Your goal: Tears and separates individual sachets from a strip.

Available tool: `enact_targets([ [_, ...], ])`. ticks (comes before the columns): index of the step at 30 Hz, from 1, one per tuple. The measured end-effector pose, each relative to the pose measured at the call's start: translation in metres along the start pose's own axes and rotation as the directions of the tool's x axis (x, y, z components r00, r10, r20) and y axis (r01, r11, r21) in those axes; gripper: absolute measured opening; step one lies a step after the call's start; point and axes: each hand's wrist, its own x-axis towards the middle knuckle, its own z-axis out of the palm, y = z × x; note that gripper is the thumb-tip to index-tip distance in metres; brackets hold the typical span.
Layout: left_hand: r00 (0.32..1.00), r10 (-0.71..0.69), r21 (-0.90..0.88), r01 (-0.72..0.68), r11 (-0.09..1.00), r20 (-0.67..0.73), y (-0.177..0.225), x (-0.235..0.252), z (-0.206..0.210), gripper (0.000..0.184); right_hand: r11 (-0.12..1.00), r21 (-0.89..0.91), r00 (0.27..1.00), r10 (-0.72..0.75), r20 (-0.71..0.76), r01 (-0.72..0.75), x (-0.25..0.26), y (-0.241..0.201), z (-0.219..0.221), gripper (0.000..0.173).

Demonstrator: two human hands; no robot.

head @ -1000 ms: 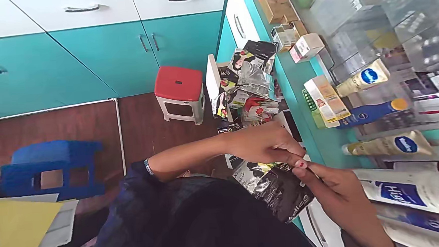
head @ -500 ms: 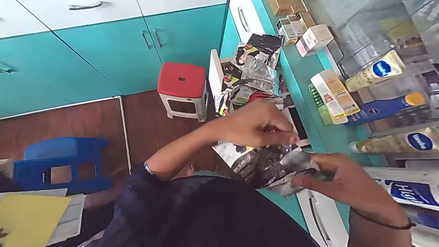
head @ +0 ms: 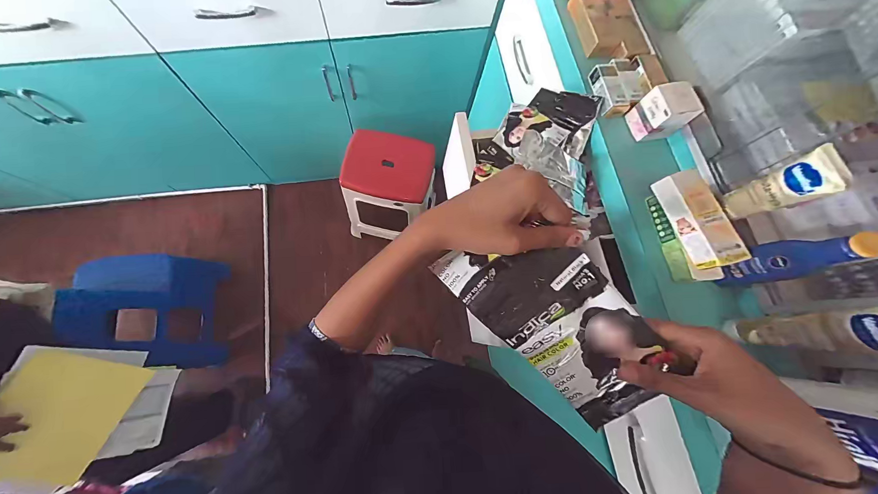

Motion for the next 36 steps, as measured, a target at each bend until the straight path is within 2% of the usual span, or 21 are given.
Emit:
enact_targets([
  [2, 1.0, 0.016, -0.02, -0.016, 1.0, 0.004, 0.004, 0.001, 0.002, 0.028, 0.999, 0.053, 1.0, -0.006, 0.016, 0.005, 0.003, 0.0, 0.001, 0.032],
  [7, 0.999, 0.031, -0.017, -0.031, 0.999, -0.023, 0.006, 0.002, -0.001, 0.027, 0.995, 0.047, 0.996, -0.086, 0.018, 0.085, 0.016, 0.001, 0.01, 0.038],
  [12, 0.998, -0.038, 0.019, 0.039, 0.999, -0.042, -0.009, -0.008, -0.013, 0.031, 0.979, 0.195, 0.994, -0.069, 0.088, 0.051, 0.018, -0.007, 0.004, 0.034],
  [19, 0.996, -0.048, 0.026, 0.05, 0.998, -0.072, -0.009, -0.014, -0.018, 0.03, 0.972, 0.223, 0.993, -0.088, 0.075, 0.069, 0.024, -0.01, 0.004, 0.037],
  [26, 0.999, 0.007, 0.05, -0.004, 0.999, -0.054, 0.003, -0.012, -0.016, 0.03, 0.992, 0.098, 0.993, -0.084, 0.081, 0.076, 0.032, -0.004, 0.004, 0.026],
  [27, 0.998, 0.021, 0.039, -0.019, 0.999, -0.053, 0.002, -0.011, -0.015, 0.029, 0.995, 0.05, 0.995, -0.085, 0.057, 0.082, 0.034, -0.003, 0.007, 0.028],
  [29, 0.997, 0.041, 0.012, -0.04, 0.999, -0.064, 0.002, -0.01, -0.013, 0.027, 0.991, -0.084, 0.991, -0.111, -0.073, 0.105, 0.04, -0.002, 0.018, 0.044],
  [30, 0.998, 0.002, 0.031, 0.0, 1.0, -0.058, 0.01, -0.01, -0.014, 0.025, 0.978, -0.164, 0.974, -0.156, -0.162, 0.129, 0.044, -0.002, 0.026, 0.054],
  [31, 0.993, -0.115, 0.095, 0.117, 0.989, -0.032, 0.031, -0.009, -0.018, 0.024, 0.955, -0.242, 0.939, -0.234, -0.251, 0.173, 0.049, -0.002, 0.036, 0.061],
  [32, 0.951, -0.31, 0.202, 0.304, 0.931, -0.003, 0.067, -0.005, -0.024, 0.022, 0.922, -0.311, 0.884, -0.332, -0.329, 0.23, 0.053, -0.004, 0.049, 0.064],
  [33, 0.898, -0.44, 0.278, 0.427, 0.86, -0.019, 0.089, -0.001, -0.025, 0.021, 0.882, -0.372, 0.825, -0.426, -0.371, 0.288, 0.058, -0.007, 0.062, 0.066],
  [34, 0.862, -0.505, 0.308, 0.494, 0.813, -0.049, 0.1, 0.002, -0.025, 0.021, 0.84, -0.428, 0.769, -0.505, -0.391, 0.334, 0.062, -0.009, 0.076, 0.067],
  [36, 0.828, -0.544, 0.283, 0.559, 0.779, -0.136, 0.104, 0.002, -0.022, 0.022, 0.761, -0.538, 0.68, -0.611, -0.405, 0.363, 0.072, -0.01, 0.102, 0.074],
])
